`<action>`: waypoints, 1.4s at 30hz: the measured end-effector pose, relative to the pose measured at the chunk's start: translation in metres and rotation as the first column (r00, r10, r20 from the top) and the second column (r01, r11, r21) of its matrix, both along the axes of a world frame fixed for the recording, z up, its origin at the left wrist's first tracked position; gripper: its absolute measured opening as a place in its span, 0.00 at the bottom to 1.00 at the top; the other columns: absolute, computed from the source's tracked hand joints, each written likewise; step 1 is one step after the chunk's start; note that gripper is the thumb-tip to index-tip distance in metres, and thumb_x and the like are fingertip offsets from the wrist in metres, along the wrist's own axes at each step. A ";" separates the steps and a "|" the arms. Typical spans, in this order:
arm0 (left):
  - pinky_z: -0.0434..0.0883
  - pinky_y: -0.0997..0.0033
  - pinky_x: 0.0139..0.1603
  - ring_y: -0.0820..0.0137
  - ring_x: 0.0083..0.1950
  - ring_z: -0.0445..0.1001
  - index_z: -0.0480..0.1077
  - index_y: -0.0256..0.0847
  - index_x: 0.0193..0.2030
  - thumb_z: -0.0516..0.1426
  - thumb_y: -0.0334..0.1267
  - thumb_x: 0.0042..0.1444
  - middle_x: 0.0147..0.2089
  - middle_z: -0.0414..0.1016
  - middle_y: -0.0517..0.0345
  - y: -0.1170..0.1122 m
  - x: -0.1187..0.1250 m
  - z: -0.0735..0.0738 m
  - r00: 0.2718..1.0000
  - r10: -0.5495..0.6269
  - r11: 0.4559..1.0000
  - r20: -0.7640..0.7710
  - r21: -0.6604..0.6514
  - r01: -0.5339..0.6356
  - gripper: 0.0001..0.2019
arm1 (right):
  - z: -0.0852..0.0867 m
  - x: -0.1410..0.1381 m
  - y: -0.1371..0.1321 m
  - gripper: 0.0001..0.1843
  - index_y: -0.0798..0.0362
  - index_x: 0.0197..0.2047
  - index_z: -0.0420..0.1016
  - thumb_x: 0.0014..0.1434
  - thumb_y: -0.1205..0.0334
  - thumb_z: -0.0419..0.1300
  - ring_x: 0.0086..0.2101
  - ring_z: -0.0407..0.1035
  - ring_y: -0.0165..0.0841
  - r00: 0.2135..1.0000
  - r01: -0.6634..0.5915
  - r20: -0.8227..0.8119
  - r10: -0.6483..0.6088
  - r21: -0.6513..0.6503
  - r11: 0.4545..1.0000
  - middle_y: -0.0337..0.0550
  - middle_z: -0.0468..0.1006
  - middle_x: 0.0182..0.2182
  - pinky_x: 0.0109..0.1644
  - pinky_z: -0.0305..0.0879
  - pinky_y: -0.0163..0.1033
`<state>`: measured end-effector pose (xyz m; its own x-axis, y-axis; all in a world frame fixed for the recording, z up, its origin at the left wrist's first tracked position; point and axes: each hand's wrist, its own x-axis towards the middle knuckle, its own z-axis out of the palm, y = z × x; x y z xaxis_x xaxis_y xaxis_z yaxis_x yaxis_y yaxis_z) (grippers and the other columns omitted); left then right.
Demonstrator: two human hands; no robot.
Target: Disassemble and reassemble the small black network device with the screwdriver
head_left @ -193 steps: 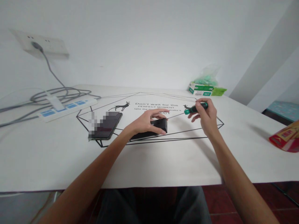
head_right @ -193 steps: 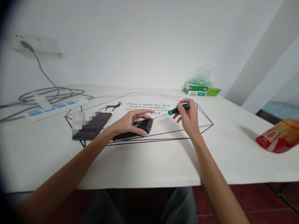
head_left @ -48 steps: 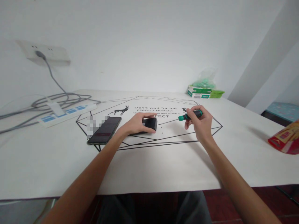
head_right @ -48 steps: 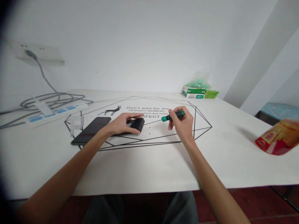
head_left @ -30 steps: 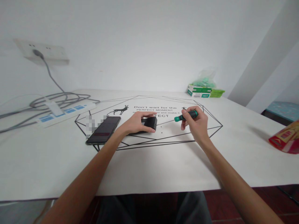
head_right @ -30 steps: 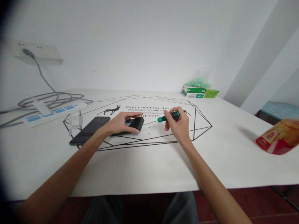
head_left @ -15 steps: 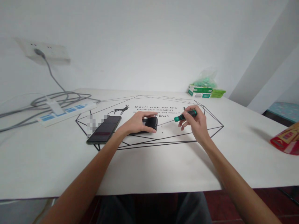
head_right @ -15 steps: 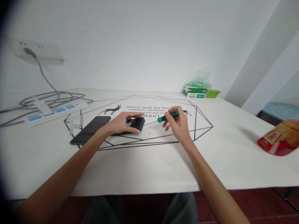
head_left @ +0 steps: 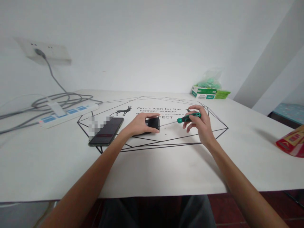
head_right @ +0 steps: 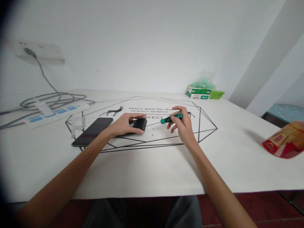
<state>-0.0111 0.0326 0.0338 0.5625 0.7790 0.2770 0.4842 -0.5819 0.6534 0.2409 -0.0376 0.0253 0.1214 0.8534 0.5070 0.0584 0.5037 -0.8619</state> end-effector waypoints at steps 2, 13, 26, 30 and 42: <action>0.65 0.56 0.64 0.56 0.62 0.71 0.71 0.42 0.59 0.70 0.45 0.39 0.60 0.74 0.49 0.000 0.000 0.000 1.000 0.000 1.000 0.004 -0.001 0.000 0.37 | -0.001 0.000 0.001 0.22 0.48 0.45 0.63 0.52 0.49 0.66 0.20 0.73 0.32 1.000 -0.008 -0.028 0.008 -0.005 1.000 0.33 0.76 0.27 0.17 0.66 0.33; 0.65 0.55 0.63 0.56 0.61 0.72 0.73 0.43 0.58 0.70 0.44 0.38 0.59 0.75 0.49 0.001 -0.001 -0.001 0.999 0.009 1.000 0.036 -0.010 -0.008 0.36 | -0.001 0.004 0.004 0.19 0.48 0.42 0.65 0.52 0.49 0.65 0.25 0.75 0.34 1.000 -0.025 -0.010 0.025 -0.031 0.999 0.36 0.78 0.29 0.19 0.69 0.34; 0.65 0.57 0.64 0.56 0.61 0.71 0.72 0.43 0.58 0.71 0.45 0.38 0.60 0.74 0.50 0.001 -0.001 -0.001 1.000 -0.017 1.000 0.020 -0.004 0.017 0.36 | 0.004 0.010 0.002 0.20 0.51 0.40 0.67 0.48 0.55 0.70 0.20 0.71 0.30 0.999 -0.013 0.034 0.015 -0.055 0.998 0.34 0.74 0.25 0.15 0.62 0.31; 0.65 0.58 0.64 0.56 0.62 0.71 0.72 0.42 0.58 0.71 0.44 0.38 0.60 0.74 0.50 0.000 -0.001 -0.001 1.000 -0.002 1.000 0.022 -0.009 0.002 0.37 | 0.005 0.016 0.002 0.15 0.52 0.38 0.69 0.48 0.66 0.68 0.26 0.73 0.31 0.990 -0.142 0.010 0.142 -0.023 0.990 0.40 0.77 0.33 0.19 0.66 0.33; 0.65 0.56 0.63 0.55 0.61 0.71 0.72 0.42 0.58 0.71 0.44 0.37 0.59 0.75 0.49 0.001 -0.001 -0.001 1.000 -0.021 0.999 0.012 -0.030 0.022 0.38 | 0.006 0.022 0.001 0.13 0.54 0.35 0.73 0.46 0.69 0.69 0.30 0.76 0.35 0.977 -0.212 0.011 0.213 -0.053 0.976 0.46 0.80 0.37 0.25 0.71 0.37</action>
<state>-0.0121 0.0334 0.0332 0.5762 0.7750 0.2597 0.4643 -0.5718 0.6764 0.2630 -0.0361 0.0317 -0.0736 0.8835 0.4627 -0.0311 0.4617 -0.8865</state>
